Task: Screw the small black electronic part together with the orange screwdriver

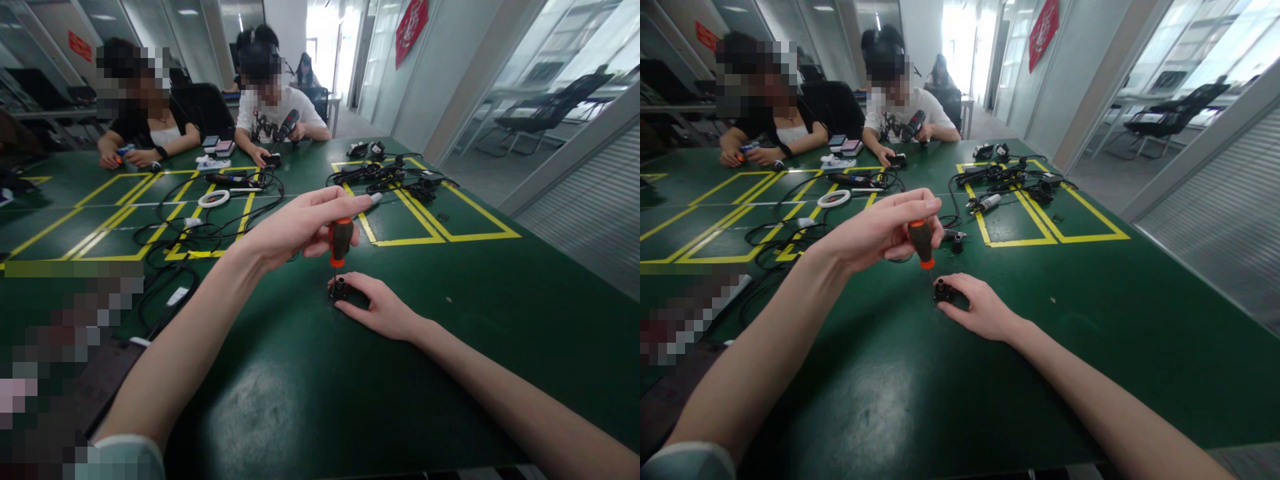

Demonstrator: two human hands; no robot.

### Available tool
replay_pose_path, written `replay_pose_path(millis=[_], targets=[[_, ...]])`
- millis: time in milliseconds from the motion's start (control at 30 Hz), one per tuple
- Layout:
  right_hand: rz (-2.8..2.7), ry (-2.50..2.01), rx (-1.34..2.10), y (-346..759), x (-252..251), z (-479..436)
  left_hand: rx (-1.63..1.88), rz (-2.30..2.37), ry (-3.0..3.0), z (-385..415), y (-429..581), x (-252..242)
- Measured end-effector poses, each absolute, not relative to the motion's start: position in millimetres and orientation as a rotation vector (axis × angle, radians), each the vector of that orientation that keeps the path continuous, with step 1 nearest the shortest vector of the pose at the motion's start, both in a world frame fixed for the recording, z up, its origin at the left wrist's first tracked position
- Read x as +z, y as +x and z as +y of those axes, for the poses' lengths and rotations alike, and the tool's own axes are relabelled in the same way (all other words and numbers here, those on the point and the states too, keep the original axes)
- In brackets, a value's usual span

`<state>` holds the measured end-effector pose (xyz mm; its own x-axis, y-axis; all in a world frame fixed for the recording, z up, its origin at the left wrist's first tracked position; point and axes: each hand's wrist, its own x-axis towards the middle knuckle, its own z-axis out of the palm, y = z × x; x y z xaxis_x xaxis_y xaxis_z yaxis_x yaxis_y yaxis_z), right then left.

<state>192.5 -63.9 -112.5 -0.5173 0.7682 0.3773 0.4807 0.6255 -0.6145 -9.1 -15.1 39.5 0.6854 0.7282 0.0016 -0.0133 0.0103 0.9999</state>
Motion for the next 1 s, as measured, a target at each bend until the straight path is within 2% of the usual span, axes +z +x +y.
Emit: replay_pose_path(millis=[500, 1000], targets=[[-2.199, -0.986, 0.596, 191.8, -112.8, -64.5, 0.536, 0.604, 1.522, -10.0, -12.6, 36.4], [-2.204, -0.977, 0.588, 191.6, -112.7, -64.9, 0.576, 0.671, 1.570, -12.3, -13.3, 39.2]])
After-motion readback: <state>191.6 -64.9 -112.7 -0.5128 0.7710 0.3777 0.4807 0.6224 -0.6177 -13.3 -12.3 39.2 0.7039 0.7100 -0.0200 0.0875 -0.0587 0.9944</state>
